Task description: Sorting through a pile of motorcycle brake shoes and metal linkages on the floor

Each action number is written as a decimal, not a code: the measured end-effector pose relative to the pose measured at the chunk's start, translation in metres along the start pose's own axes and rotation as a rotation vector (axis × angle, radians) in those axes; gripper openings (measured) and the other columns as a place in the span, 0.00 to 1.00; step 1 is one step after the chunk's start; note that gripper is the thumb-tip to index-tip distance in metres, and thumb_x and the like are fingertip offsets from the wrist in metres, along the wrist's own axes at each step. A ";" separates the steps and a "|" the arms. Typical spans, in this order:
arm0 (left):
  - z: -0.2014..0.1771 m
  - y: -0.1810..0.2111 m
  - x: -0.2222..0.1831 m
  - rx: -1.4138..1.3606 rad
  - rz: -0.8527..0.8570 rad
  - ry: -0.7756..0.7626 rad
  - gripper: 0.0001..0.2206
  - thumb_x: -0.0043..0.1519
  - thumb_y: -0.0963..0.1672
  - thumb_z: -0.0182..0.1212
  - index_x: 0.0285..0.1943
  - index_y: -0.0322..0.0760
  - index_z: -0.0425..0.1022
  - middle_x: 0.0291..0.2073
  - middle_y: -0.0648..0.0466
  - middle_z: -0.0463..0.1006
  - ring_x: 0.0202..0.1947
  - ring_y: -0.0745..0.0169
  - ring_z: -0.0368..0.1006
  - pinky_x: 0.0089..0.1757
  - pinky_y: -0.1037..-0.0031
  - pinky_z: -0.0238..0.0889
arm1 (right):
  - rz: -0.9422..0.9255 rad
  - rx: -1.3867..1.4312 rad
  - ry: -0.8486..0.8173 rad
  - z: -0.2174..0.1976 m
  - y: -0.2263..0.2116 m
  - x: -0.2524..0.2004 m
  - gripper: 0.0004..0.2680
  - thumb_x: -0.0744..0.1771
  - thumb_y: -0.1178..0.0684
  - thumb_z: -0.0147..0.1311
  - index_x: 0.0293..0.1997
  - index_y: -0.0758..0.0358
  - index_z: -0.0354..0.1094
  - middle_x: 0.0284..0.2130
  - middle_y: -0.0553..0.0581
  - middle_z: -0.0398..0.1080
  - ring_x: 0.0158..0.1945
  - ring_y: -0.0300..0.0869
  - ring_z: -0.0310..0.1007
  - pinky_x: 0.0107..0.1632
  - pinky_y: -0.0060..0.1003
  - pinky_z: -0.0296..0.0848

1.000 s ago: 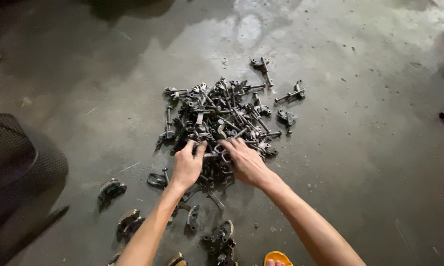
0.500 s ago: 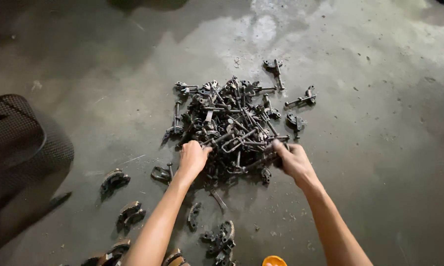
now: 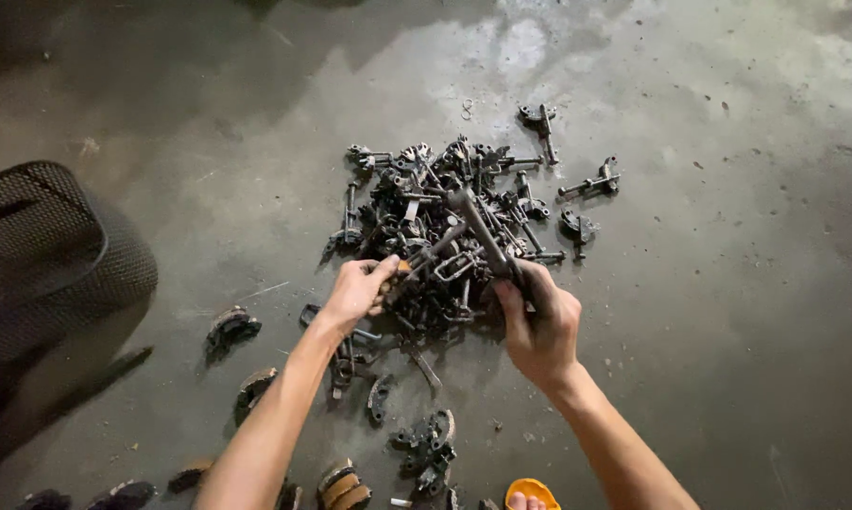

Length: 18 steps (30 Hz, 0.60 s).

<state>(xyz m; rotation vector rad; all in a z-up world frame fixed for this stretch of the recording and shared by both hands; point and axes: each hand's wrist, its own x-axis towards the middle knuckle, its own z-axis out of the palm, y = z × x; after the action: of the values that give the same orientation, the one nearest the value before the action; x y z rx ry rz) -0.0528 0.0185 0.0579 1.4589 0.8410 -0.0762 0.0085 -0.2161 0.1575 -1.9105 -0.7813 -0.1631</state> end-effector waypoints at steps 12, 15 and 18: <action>0.033 -0.035 0.016 -0.288 0.263 0.031 0.14 0.66 0.43 0.62 0.31 0.24 0.75 0.16 0.48 0.67 0.10 0.67 0.63 0.13 0.73 0.62 | -0.160 -0.221 0.005 0.037 0.053 -0.009 0.01 0.69 0.56 0.53 0.41 0.53 0.69 0.19 0.54 0.71 0.25 0.53 0.76 0.31 0.41 0.74; 0.039 -0.026 0.010 -0.404 0.215 0.028 0.13 0.66 0.43 0.62 0.31 0.25 0.75 0.16 0.50 0.64 0.09 0.71 0.58 0.12 0.75 0.58 | -0.466 -0.097 0.097 0.057 0.108 -0.011 0.09 0.63 0.62 0.61 0.46 0.68 0.71 0.30 0.66 0.75 0.31 0.61 0.77 0.35 0.49 0.77; 0.044 -0.033 0.015 -0.322 0.234 0.047 0.15 0.67 0.44 0.60 0.31 0.25 0.75 0.16 0.50 0.66 0.09 0.69 0.60 0.12 0.71 0.59 | -0.150 -0.522 -0.267 0.053 0.093 -0.011 0.08 0.67 0.48 0.54 0.33 0.61 0.63 0.15 0.63 0.69 0.22 0.62 0.74 0.29 0.58 0.69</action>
<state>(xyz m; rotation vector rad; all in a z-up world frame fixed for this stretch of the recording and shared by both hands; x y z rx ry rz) -0.0398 -0.0190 0.0172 1.2466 0.6797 0.2599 0.0422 -0.2008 0.0559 -2.3961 -1.1476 -0.2232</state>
